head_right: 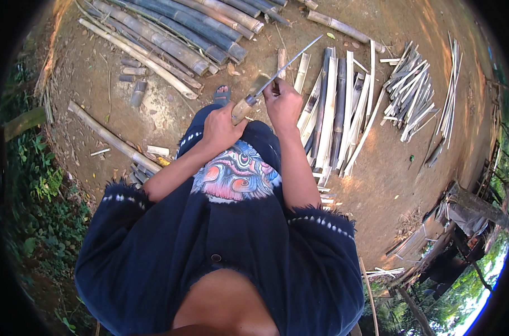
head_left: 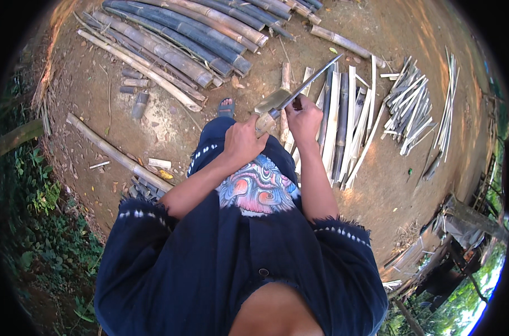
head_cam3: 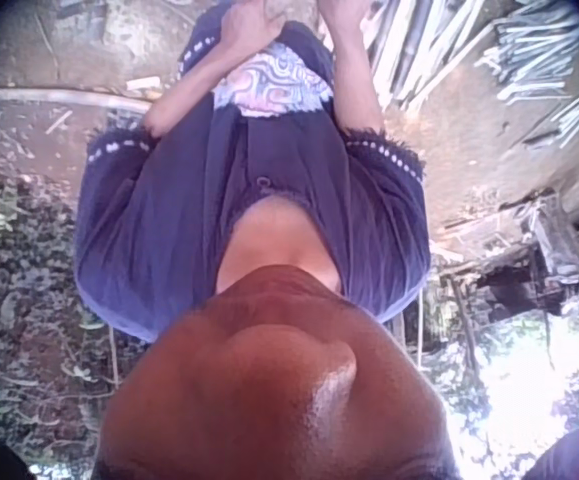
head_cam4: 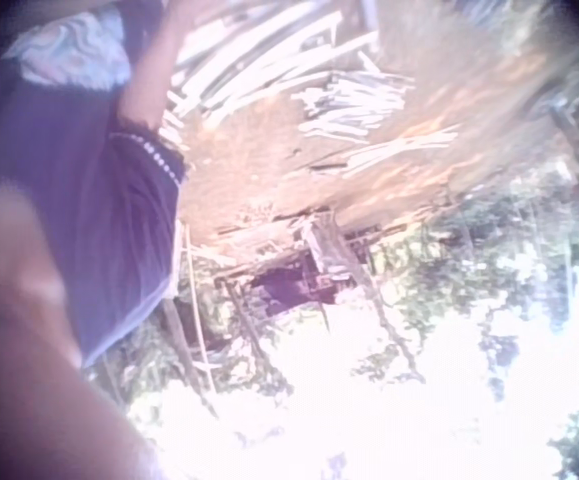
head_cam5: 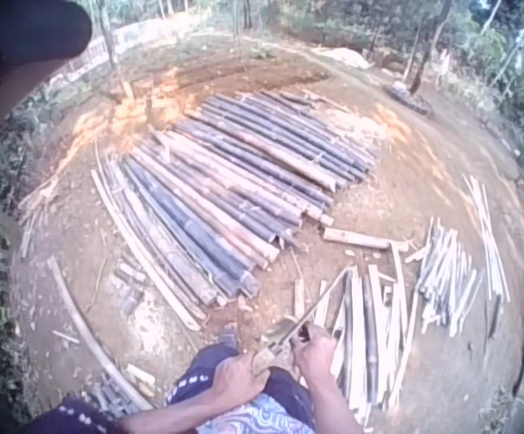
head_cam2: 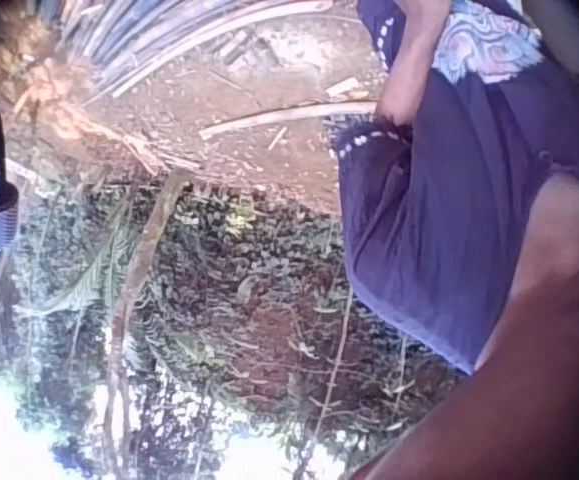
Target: The person processes bamboo by using a large blade and a wooden mallet to split long bamboo stalks into thin strips and further refine them by hand.
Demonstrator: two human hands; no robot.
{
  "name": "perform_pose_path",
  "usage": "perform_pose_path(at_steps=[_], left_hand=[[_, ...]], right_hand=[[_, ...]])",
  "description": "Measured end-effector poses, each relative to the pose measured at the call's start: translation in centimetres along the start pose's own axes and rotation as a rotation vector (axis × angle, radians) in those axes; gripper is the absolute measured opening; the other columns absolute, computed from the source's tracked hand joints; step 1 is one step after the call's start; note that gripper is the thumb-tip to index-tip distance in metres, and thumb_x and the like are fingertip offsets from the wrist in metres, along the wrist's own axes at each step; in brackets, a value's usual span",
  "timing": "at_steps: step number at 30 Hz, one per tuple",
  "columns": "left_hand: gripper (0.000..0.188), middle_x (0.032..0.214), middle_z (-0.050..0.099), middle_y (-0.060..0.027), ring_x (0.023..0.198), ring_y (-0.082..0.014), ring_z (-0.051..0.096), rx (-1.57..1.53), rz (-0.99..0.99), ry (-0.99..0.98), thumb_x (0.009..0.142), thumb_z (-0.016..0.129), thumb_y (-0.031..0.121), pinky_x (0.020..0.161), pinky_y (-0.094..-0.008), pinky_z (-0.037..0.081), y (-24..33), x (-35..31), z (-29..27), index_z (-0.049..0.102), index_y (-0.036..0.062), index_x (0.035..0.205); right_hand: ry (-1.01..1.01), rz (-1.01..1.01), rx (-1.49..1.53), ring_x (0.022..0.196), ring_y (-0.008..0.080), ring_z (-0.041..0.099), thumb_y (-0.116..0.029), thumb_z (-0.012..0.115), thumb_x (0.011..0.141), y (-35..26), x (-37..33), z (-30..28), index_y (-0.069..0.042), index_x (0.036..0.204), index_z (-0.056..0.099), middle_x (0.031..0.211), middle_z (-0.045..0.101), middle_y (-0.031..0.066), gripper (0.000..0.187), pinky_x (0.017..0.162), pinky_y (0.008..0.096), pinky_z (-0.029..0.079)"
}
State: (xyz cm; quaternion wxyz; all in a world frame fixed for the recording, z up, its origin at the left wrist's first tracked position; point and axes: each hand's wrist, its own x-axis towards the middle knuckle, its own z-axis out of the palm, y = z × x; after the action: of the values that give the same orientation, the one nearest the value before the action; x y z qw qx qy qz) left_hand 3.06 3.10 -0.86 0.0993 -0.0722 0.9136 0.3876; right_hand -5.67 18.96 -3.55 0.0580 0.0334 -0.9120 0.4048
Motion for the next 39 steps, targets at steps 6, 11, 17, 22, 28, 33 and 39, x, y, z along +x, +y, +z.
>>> perform_pose_path(at_steps=[6, 11, 17, 22, 28, 33, 39], left_hand=[[0.046, 0.079, 0.069, -0.0262, 0.075, -0.0422, 0.070, 0.019, 0.000, -0.031, 0.077, 0.077, 0.025, 0.070, -0.0495, 0.056, -0.4, -0.1, 0.2, 0.062, -0.0031, 0.111], [0.046, 0.078, 0.069, -0.0256, 0.075, -0.0424, 0.070, 0.003, 0.000, -0.016, 0.077, 0.077, 0.025, 0.070, -0.0497, 0.056, -0.4, 0.0, 0.5, 0.062, -0.0033, 0.111], [0.047, 0.079, 0.069, -0.0256, 0.076, -0.0423, 0.070, -0.007, -0.018, -0.004, 0.077, 0.077, 0.025, 0.070, -0.0498, 0.056, -0.4, 0.2, 0.5, 0.062, -0.0035, 0.110], [0.046, 0.079, 0.069, -0.0251, 0.076, -0.0417, 0.070, -0.007, -0.036, 0.000, 0.077, 0.077, 0.024, 0.071, -0.0495, 0.056, -0.2, 0.5, 0.3, 0.063, -0.0028, 0.111], [0.045, 0.081, 0.070, -0.0243, 0.077, -0.0429, 0.069, -0.033, -0.031, 0.032, 0.077, 0.076, 0.023, 0.071, -0.0497, 0.055, 0.0, 0.9, 0.1, 0.064, -0.0023, 0.112], [0.044, 0.082, 0.070, -0.0247, 0.078, -0.0434, 0.069, -0.030, -0.075, 0.013, 0.078, 0.075, 0.024, 0.072, -0.0499, 0.055, 0.4, 1.0, -0.1, 0.064, -0.0026, 0.111], [0.038, 0.080, 0.068, -0.0264, 0.077, -0.0447, 0.067, -0.044, -0.096, 0.044, 0.078, 0.074, 0.023, 0.071, -0.0501, 0.053, 0.6, 1.1, 0.3, 0.065, 0.0006, 0.107]], right_hand=[[-0.003, 0.004, -0.044, 0.067, 0.0319, 0.072, -0.012, 0.079, 0.079, 0.3, -0.3, -0.3, 0.003, 0.089, 0.072, 0.075, 0.070, 0.0202, 0.019, 0.062, 0.0385, 0.056], [-0.013, -0.032, -0.068, 0.066, 0.0333, 0.071, -0.012, 0.079, 0.077, 0.4, 0.0, -0.4, 0.003, 0.088, 0.072, 0.074, 0.070, 0.0206, 0.020, 0.062, 0.0391, 0.056], [-0.029, -0.029, -0.054, 0.067, 0.0318, 0.071, -0.014, 0.079, 0.078, 1.0, 0.3, 0.0, 0.003, 0.089, 0.073, 0.074, 0.070, 0.0202, 0.021, 0.063, 0.0386, 0.056], [0.009, -0.047, -0.010, 0.065, 0.0285, 0.072, -0.014, 0.078, 0.081, 1.2, 0.4, 0.5, 0.002, 0.091, 0.074, 0.073, 0.071, 0.0188, 0.020, 0.062, 0.0364, 0.057], [0.002, -0.053, 0.017, 0.065, 0.0262, 0.073, -0.014, 0.076, 0.083, 0.8, 1.0, 0.4, 0.002, 0.094, 0.074, 0.074, 0.071, 0.0187, 0.020, 0.062, 0.0346, 0.057], [0.019, -0.059, 0.032, 0.067, 0.0259, 0.074, -0.014, 0.075, 0.084, 0.5, 1.1, 0.4, 0.002, 0.096, 0.074, 0.075, 0.071, 0.0191, 0.020, 0.062, 0.0335, 0.058], [0.037, -0.084, 0.021, 0.066, 0.0260, 0.074, -0.014, 0.075, 0.083, 0.8, 1.3, 0.6, 0.001, 0.096, 0.074, 0.075, 0.072, 0.0190, 0.020, 0.062, 0.0341, 0.058]])
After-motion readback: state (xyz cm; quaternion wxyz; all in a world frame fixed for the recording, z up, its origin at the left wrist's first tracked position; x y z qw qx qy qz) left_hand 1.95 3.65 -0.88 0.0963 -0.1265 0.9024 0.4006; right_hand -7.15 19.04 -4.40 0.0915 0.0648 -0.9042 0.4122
